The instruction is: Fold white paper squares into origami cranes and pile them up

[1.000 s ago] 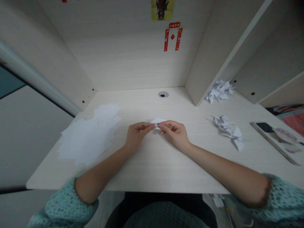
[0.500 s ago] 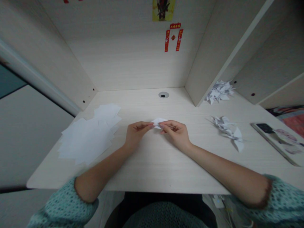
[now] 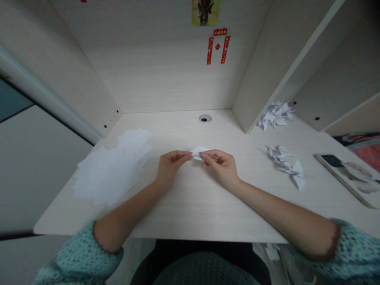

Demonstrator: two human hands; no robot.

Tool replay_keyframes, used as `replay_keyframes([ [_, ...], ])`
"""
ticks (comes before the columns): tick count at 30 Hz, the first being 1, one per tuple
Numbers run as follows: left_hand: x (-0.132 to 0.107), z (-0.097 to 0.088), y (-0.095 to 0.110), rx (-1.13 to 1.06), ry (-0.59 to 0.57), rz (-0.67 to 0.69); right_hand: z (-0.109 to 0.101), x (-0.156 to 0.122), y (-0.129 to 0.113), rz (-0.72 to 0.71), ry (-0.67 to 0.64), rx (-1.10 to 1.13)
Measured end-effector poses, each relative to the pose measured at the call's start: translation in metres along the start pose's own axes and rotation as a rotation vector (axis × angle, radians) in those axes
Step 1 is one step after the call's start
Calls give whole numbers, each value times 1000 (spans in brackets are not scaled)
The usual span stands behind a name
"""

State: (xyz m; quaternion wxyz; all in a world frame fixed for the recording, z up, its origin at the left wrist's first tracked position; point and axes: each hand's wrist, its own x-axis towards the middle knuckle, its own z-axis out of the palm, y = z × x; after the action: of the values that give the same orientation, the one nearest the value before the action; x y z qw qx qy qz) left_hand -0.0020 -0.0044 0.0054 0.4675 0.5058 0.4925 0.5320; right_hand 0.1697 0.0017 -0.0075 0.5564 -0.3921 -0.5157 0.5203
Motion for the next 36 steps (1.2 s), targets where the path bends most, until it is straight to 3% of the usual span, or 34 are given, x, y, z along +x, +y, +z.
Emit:
replay_keyframes([
  [12, 1, 0, 0, -31, 6, -37, -1, 0, -1, -11, -6, -31],
  [23, -6, -1, 5, 194, 59, 163, 2, 0, -4, 38, 60, 18],
  [28, -6, -1, 4, 183, 82, 138, 2, 2, -4, 96, 52, 56],
  [36, -5, 2, 5, 32, 84, 22, 3, 2, -4, 57, 73, 44],
])
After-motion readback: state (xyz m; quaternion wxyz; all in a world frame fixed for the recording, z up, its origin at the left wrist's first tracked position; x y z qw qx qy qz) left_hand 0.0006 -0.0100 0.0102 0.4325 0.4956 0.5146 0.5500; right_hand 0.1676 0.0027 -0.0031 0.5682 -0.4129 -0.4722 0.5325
